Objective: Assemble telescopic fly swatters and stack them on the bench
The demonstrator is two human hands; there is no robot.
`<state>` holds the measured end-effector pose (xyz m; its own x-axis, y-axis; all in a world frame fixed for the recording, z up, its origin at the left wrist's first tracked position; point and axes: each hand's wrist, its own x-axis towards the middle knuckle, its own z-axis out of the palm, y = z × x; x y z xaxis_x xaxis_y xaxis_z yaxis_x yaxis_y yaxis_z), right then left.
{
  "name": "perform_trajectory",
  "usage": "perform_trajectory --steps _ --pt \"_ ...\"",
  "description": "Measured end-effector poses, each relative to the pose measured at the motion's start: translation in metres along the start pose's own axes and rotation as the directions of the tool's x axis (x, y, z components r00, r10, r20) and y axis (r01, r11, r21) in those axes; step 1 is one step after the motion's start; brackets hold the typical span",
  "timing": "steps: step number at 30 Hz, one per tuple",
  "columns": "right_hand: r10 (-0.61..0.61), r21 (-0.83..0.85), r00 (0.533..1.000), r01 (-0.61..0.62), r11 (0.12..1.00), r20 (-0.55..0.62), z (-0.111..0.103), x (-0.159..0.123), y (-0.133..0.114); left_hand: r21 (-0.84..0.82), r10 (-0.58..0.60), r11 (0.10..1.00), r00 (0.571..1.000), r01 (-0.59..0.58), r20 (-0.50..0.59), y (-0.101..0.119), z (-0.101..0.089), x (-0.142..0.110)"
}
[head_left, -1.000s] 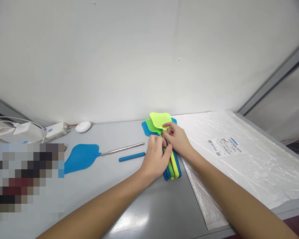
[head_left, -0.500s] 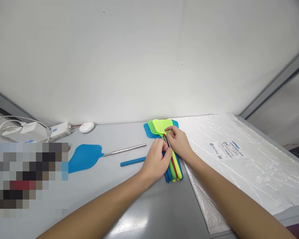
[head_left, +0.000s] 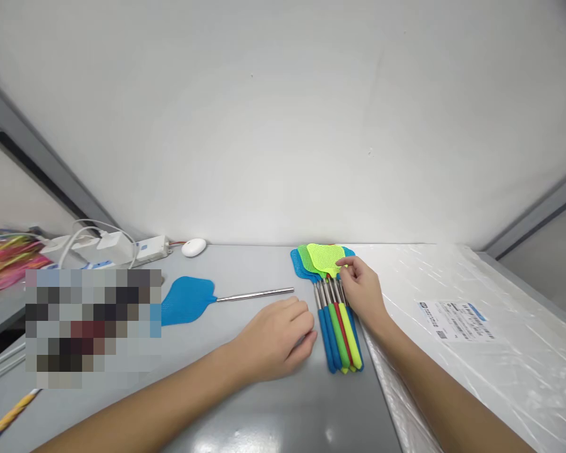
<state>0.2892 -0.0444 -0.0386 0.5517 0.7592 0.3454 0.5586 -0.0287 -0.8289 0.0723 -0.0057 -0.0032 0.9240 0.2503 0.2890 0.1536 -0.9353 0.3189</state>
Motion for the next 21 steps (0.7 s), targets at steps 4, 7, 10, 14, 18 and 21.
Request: perform_trajectory --steps 4,7,10,14,18,21 --pt "-0.002 0.005 1.000 0.002 1.000 0.013 0.000 -0.005 -0.006 0.166 -0.049 0.985 0.997 0.039 0.058 -0.015 -0.015 -0.034" --pt "-0.026 -0.022 0.999 0.026 0.999 0.025 0.000 -0.010 -0.011 0.127 -0.182 0.976 0.983 0.176 0.034 -0.023 -0.019 -0.053" --pt "-0.072 -0.125 0.996 0.078 0.989 0.049 -0.003 -0.016 -0.014 0.106 -0.192 0.977 0.979 0.184 0.066 -0.025 -0.017 -0.062" --pt "-0.231 -0.283 0.950 0.286 0.916 0.210 -0.004 -0.022 -0.021 0.116 -0.174 0.979 0.983 0.166 0.059 -0.025 -0.017 -0.063" --pt "-0.376 -0.297 0.799 0.544 0.785 0.469 0.009 -0.025 -0.040 0.022 -0.242 0.970 0.970 0.242 -0.026 -0.029 -0.022 -0.066" --pt "-0.378 -0.287 0.680 0.654 0.700 0.628 0.031 -0.021 -0.058 -0.070 -0.288 0.957 0.949 0.281 -0.125 -0.034 -0.025 -0.069"
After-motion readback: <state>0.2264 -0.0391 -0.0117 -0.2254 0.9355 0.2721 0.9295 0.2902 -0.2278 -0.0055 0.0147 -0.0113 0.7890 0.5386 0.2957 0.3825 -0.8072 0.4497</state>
